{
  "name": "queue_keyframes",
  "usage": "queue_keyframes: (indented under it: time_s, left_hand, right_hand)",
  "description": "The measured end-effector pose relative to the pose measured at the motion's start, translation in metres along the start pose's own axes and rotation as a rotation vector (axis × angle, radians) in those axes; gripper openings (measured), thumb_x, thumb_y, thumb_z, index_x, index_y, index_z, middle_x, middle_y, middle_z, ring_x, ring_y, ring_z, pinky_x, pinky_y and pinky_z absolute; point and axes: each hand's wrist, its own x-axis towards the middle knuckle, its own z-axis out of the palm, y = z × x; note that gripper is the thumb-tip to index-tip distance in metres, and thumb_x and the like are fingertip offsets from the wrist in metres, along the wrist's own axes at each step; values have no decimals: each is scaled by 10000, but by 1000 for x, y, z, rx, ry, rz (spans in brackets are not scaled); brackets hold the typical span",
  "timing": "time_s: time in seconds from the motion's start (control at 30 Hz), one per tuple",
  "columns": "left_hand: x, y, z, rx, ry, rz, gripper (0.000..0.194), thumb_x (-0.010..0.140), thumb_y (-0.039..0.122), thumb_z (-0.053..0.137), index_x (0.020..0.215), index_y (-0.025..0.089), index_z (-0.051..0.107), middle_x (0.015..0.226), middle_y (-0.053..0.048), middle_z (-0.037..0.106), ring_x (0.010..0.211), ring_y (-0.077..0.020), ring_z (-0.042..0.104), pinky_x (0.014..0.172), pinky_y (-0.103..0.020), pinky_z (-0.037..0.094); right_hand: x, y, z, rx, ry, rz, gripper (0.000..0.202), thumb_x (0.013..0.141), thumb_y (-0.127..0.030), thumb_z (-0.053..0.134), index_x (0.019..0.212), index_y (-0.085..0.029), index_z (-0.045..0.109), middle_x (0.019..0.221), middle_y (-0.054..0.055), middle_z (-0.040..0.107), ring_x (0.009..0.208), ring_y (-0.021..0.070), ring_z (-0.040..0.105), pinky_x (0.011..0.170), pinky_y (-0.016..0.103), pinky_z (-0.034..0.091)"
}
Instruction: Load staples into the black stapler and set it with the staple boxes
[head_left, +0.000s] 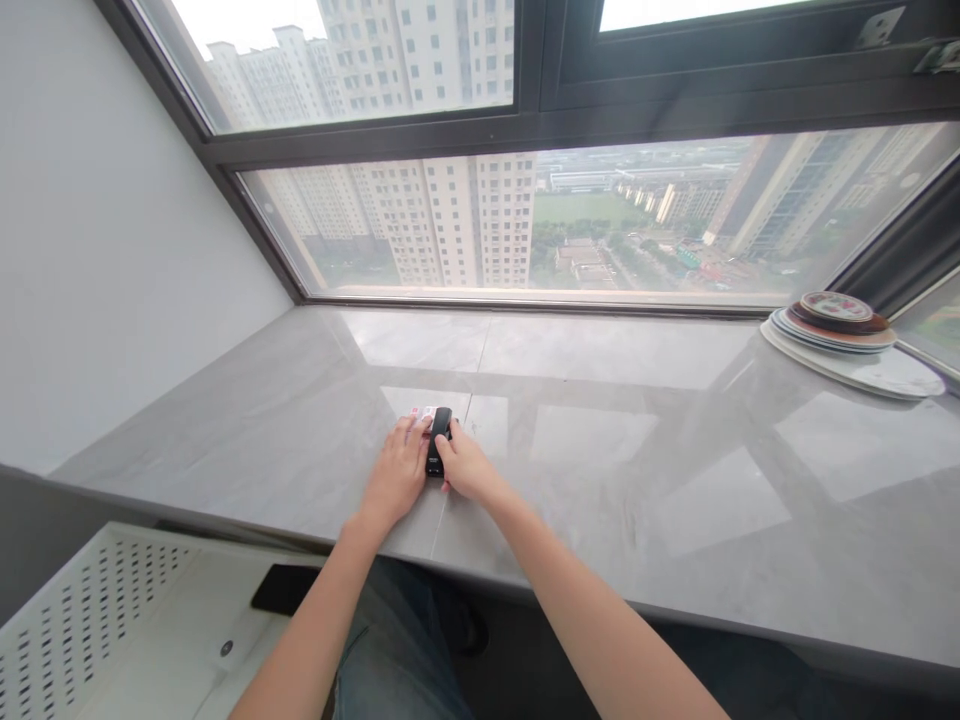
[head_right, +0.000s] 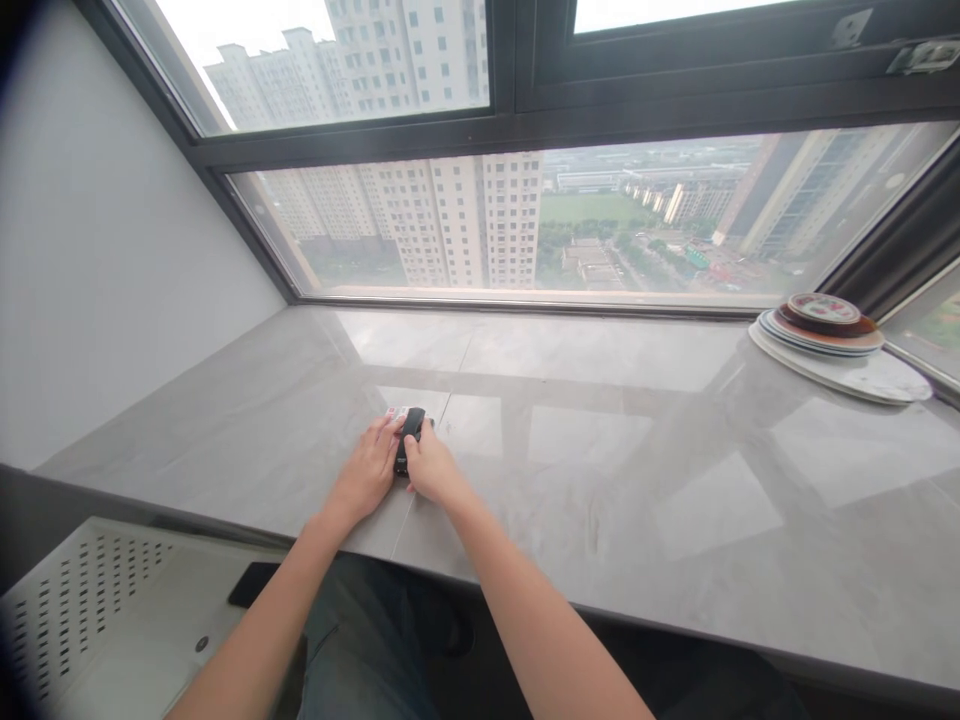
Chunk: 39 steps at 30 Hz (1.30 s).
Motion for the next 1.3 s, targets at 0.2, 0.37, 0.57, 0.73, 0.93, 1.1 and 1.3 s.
queue_keyframes:
  time_s: [0.2, 0.37, 0.57, 0.73, 0.93, 1.1, 1.3]
  left_hand:
    - [19, -51, -2, 69, -23, -68, 497, 1088, 299, 245, 1546, 250, 430, 1620, -117, 403, 1482, -286, 368, 1218, -555, 265]
    - [19, -52, -1, 55, 13, -123, 492, 1089, 325, 265, 1543, 281, 448, 1603, -104, 440, 1458, -292, 406, 1208, -564, 272]
    - [20, -50, -3, 36, 34, -164, 485, 1089, 302, 250, 1509, 294, 491, 1573, -81, 485, 1423, -287, 440, 1204, -573, 268]
    - [18, -46, -5, 51, 16, -195, 492, 1074, 263, 275, 1511, 297, 501, 1605, -70, 455, 1423, -288, 436, 1208, -580, 263]
    - [15, -37, -9, 88, -8, -244, 514, 1076, 249, 272, 1537, 360, 469, 1601, -38, 469, 1485, -301, 363, 1223, -707, 75]
    - [17, -32, -23, 48, 104, -240, 495, 1074, 241, 281, 1513, 290, 505, 1560, -69, 518, 1494, -286, 366, 1245, -670, 70]
    - [6, 57, -28, -127, 367, -121, 401, 1073, 289, 357, 1396, 225, 585, 1430, -96, 613, 1378, -255, 516, 1220, -497, 319]
  right_hand:
    - [39, -13, 19, 67, 20, 59, 571, 1045, -582, 420, 1548, -327, 331, 887, 33, 644, 619, 233, 634, 581, 408, 584]
    - [51, -3, 22, 125, 35, 69, 553, 1032, -572, 479, 1527, -348, 376, 815, -2, 616, 604, 214, 603, 564, 388, 589]
    - [55, 13, 26, 212, 71, 54, 592, 1057, -469, 479, 1592, -298, 290, 744, -39, 547, 562, 168, 556, 579, 368, 617]
    - [57, 19, 27, 261, 97, 50, 579, 1057, -386, 495, 1592, -264, 313, 732, -50, 528, 517, 132, 536, 533, 321, 619]
    - [56, 13, 27, 282, 145, 59, 609, 1060, -403, 481, 1604, -212, 284, 726, -49, 547, 511, 125, 534, 535, 317, 616]
    - [-6, 19, -8, 188, 294, 42, 640, 1046, -422, 482, 1620, -206, 301, 852, 0, 618, 678, 160, 608, 677, 332, 607]
    - [-142, 50, -117, -644, 573, -57, 553, 1022, -377, 476, 1569, -295, 473, 1496, 76, 570, 1455, 295, 420, 1207, 500, 335]
